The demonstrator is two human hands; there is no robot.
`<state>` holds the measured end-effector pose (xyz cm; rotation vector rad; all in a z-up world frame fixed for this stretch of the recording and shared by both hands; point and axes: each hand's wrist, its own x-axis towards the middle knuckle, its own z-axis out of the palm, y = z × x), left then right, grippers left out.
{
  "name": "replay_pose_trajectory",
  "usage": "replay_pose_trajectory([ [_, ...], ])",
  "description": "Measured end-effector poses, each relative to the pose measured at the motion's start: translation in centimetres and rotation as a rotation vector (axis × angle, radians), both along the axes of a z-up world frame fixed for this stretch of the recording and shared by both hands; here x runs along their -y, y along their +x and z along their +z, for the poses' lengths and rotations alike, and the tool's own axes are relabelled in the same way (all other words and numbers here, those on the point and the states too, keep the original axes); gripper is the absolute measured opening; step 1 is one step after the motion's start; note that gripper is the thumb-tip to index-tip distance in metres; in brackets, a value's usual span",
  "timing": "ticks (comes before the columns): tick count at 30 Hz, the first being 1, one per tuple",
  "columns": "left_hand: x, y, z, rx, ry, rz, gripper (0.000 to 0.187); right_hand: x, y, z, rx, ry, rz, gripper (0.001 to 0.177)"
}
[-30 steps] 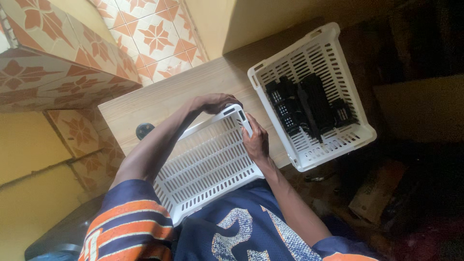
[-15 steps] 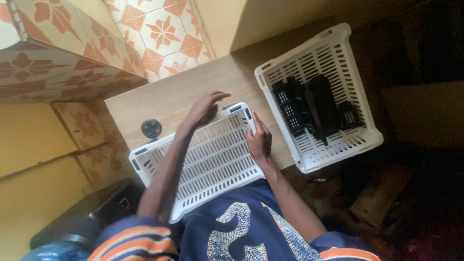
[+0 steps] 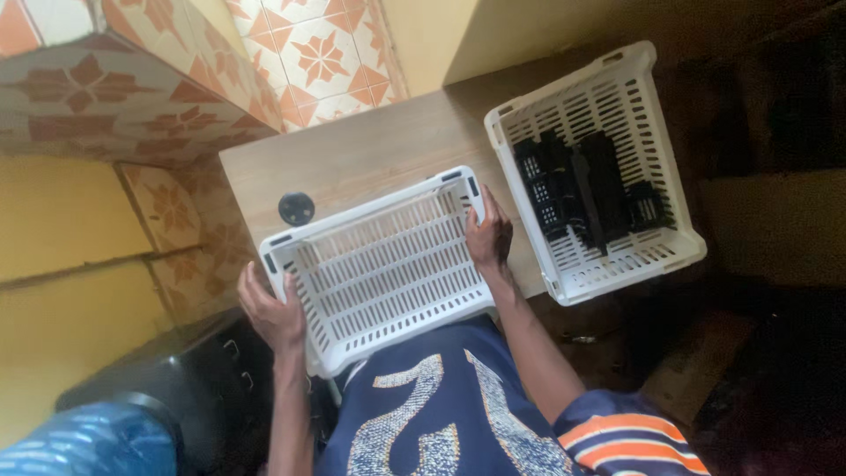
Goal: The person removes stacked white plastic baskets from a table and places them side by side. They then pick up black plastic parts from one basket and transfer them into the other basket, handling the parts one at a time and arranging them inside.
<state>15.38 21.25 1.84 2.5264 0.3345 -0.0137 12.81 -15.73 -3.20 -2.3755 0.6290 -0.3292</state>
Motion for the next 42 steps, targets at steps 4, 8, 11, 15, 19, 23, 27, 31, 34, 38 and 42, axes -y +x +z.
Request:
replay_pose_trajectory([
  [4, -2.7, -2.3, -3.7, -0.234, -0.513, 0.033, 0.069, -0.1, -0.1, -0.7, -0.052, 0.002, -0.033, 0.052],
  [8, -3.1, -2.8, -6.9, -0.156, -0.435, 0.002, 0.068, -0.3, -0.2, -1.3, -0.019, -0.116, -0.033, 0.052],
  [11, -2.5, -2.8, -8.3, -0.196, -0.384, 0.02, 0.071, -0.2, -0.3, -1.5, -0.023, -0.137, -0.043, 0.051],
  [15, -3.3, -3.7, -9.3, -0.107, -0.435, -0.024, 0.069, -0.3, -1.0, -1.3, -0.126, -0.131, -0.042, 0.051],
  [19, -3.2, -2.8, -11.2, 0.042, -0.388, -0.087, 0.063, 0.2, -0.7, -0.1, -0.28, 0.007, -0.114, 0.062],
  [23, -3.8, -3.3, -13.0, -0.034, -0.584, 0.02, 0.066, -0.9, -2.0, 2.0, -0.074, -0.227, 0.03, 0.076],
  [27, -4.3, -3.6, -13.2, -0.053, -0.811, 0.132, 0.067, -1.5, -5.8, 4.8, 0.062, -0.348, 0.144, 0.071],
  [31, -3.3, -2.3, -11.8, 0.041, -0.68, 0.086, 0.064, 3.4, -8.1, 5.8, 0.211, -0.259, 0.066, 0.028],
  [34, -3.1, -3.7, -10.0, -0.205, -0.463, 0.293, 0.069, 10.4, -10.3, 5.2, 0.093, -0.226, -0.204, 0.014],
  [38, -1.8, -5.5, -7.9, 0.004, -0.542, 0.272, 0.07, 19.8, -13.6, 4.9, -0.065, -0.524, -0.344, 0.034],
  [42, -0.2, -8.7, -7.0, 0.05, -0.429, 0.325, 0.058, 24.2, -15.3, 4.1, -0.243, -0.486, -0.302, 0.054],
])
